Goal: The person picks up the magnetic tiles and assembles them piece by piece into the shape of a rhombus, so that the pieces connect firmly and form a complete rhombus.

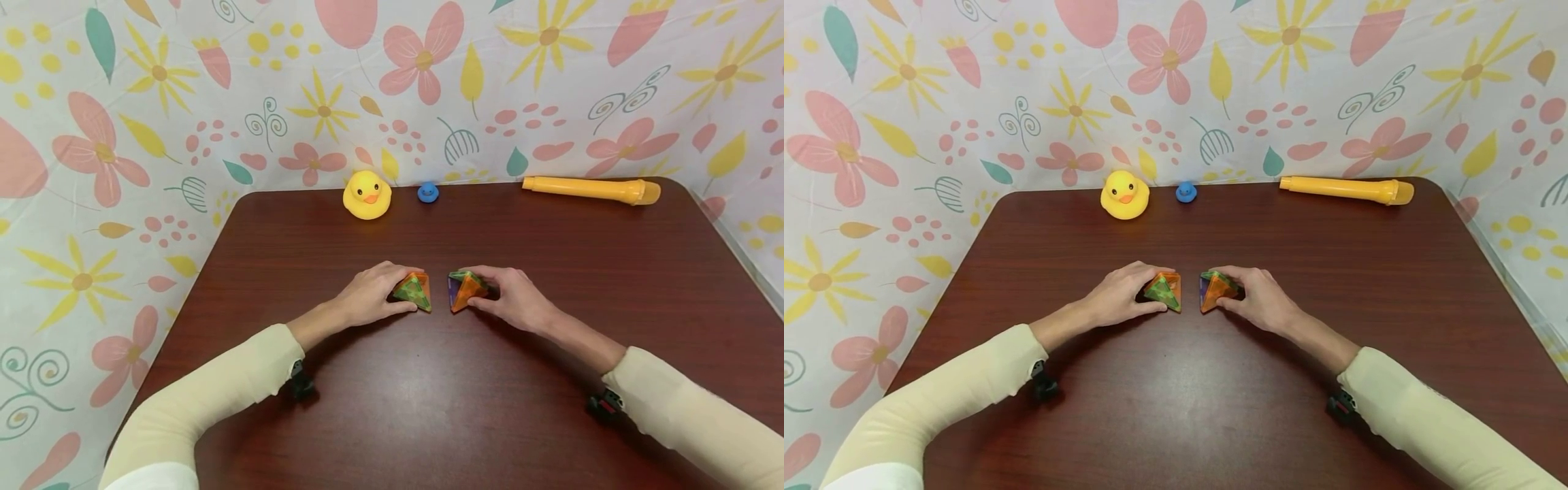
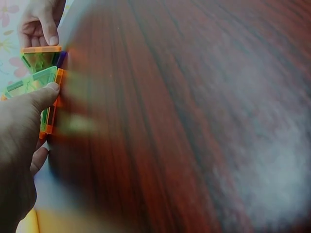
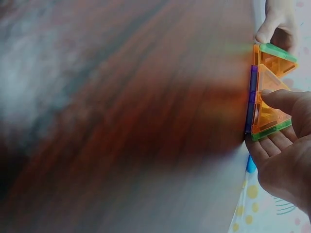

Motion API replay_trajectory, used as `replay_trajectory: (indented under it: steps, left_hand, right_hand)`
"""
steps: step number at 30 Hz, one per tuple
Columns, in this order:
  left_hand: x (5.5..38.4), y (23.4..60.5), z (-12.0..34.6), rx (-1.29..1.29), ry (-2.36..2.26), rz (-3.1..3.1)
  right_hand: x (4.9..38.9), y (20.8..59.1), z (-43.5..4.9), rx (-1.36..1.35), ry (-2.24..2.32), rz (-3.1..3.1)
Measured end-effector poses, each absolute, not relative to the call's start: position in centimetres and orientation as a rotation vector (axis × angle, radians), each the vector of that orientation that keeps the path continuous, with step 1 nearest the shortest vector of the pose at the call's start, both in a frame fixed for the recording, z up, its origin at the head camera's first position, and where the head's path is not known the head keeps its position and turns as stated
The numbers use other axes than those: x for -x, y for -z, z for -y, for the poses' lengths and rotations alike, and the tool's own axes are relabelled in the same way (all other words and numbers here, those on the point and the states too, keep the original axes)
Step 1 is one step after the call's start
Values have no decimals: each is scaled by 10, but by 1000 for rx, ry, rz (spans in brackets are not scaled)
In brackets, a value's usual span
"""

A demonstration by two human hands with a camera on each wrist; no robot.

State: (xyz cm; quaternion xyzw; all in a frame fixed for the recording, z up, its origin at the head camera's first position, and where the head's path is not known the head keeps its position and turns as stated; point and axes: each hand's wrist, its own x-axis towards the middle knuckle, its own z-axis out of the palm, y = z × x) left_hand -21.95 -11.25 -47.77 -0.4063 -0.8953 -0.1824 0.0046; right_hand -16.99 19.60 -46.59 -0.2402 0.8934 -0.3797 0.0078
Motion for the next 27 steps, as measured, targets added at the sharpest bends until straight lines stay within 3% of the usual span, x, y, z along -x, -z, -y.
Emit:
replay_trajectory:
  steps: [27]
  left_hand:
    - [219,482,96,1293,561,2760]
  right_hand:
    - [171,468,-184,771,1176,-2784]
